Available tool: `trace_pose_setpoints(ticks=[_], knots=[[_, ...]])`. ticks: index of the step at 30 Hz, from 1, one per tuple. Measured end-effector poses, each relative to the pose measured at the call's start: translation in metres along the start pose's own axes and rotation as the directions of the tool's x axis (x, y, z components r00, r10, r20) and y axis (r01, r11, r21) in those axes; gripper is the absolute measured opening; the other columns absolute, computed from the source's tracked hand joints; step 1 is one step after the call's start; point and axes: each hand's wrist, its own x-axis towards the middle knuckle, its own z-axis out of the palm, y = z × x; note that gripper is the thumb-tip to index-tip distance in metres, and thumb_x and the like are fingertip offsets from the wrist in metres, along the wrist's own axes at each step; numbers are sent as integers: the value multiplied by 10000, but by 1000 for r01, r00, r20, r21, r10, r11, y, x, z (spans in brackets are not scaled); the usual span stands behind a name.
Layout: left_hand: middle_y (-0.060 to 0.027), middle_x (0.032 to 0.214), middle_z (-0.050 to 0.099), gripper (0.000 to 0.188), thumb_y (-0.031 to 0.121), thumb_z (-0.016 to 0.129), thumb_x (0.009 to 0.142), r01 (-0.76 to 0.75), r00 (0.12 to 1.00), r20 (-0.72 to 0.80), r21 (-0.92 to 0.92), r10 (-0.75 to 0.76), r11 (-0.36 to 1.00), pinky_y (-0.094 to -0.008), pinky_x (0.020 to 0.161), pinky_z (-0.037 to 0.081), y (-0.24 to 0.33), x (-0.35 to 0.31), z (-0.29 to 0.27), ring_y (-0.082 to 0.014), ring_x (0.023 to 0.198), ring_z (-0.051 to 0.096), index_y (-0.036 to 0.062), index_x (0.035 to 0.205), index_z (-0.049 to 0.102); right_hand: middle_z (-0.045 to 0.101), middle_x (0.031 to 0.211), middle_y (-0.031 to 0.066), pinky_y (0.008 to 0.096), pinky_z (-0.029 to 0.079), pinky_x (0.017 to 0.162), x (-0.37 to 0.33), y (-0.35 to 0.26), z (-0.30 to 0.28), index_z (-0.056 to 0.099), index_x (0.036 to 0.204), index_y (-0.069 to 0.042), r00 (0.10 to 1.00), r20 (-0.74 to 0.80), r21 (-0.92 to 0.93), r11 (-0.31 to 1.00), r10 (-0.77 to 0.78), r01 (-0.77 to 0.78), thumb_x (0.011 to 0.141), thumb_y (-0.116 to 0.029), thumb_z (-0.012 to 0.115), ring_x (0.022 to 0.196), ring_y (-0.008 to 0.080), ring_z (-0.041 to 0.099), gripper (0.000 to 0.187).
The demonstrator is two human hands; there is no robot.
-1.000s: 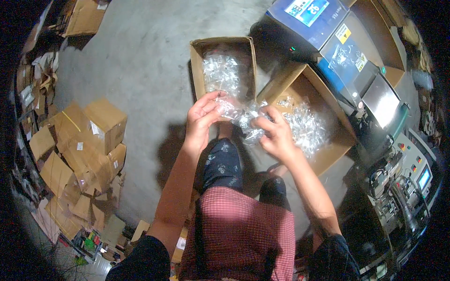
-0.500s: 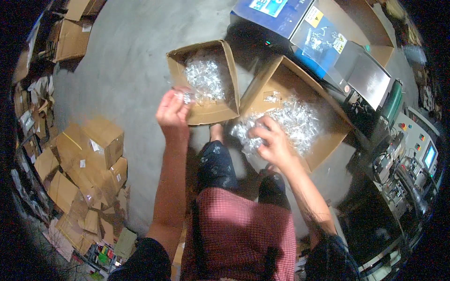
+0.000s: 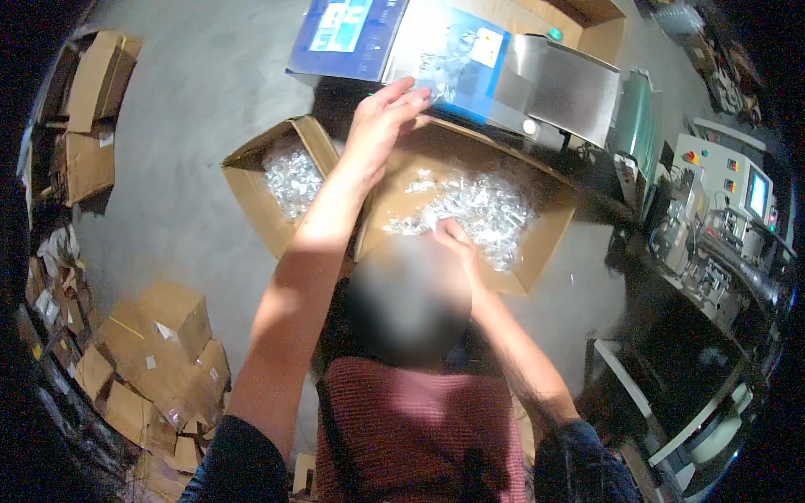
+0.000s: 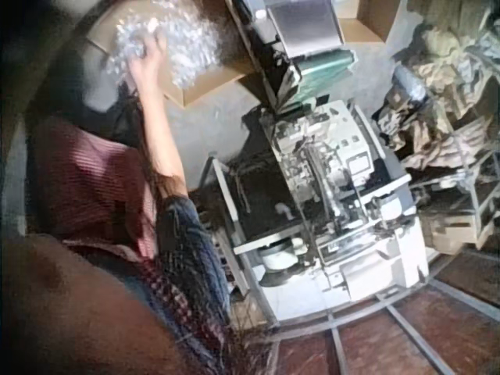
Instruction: The person sorts small plastic packets containing hardware from a large cardboard box into a smaller cardboard box by hand.
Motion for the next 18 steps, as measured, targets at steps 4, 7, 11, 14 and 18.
trace_pose_setpoints(ticks=[4, 7, 11, 14, 18], knots=[[-143, 1269, 617, 555, 203, 631, 908, -50, 999, 15, 183, 48, 982, -293, 899, 463, -34, -25, -17, -194, 1084, 612, -21, 1383, 452, 538, 900, 81, 304, 454, 793, 6, -3, -15, 657, 864, -32, 992, -63, -112, 988, -110, 103, 533, 12, 598, 884, 236, 554, 339], [-100, 1221, 616, 593, 258, 664, 891, 290, 955, -10, 227, -296, 930, -276, 863, 465, -59, -76, -36, -154, 1013, 591, -13, 1376, 458, 544, 910, 80, 313, 463, 795, 7, -3, -29, 675, 874, -54, 987, -1, -172, 972, -163, 160, 549, 13, 604, 900, 249, 567, 339], [-78, 1045, 653, 369, 148, 656, 890, 439, 890, 85, 105, -447, 893, -228, 726, 474, -82, -126, -45, -99, 848, 594, -28, 1205, 580, 545, 978, 108, 341, 473, 829, 4, 1, -28, 697, 928, -103, 974, 203, -132, 983, -97, 125, 569, 12, 609, 968, 289, 570, 387], [-45, 881, 659, 193, 85, 651, 881, 409, 912, -31, 13, -408, 913, -201, 598, 436, -90, -135, -56, -65, 690, 565, -11, 1047, 626, 539, 1028, 127, 352, 473, 863, 0, -4, -24, 708, 1001, -128, 958, 286, -48, 998, -28, 44, 566, 9, 602, 1006, 303, 564, 469], [-6, 782, 633, 107, 37, 648, 872, 365, 929, -65, -10, -365, 931, -178, 469, 303, -73, -136, -61, -21, 537, 437, 6, 967, 611, 542, 1033, 122, 361, 466, 901, 6, -14, -22, 717, 1079, -107, 928, 338, -105, 974, -154, 200, 522, -35, 579, 1015, 282, 559, 578]])
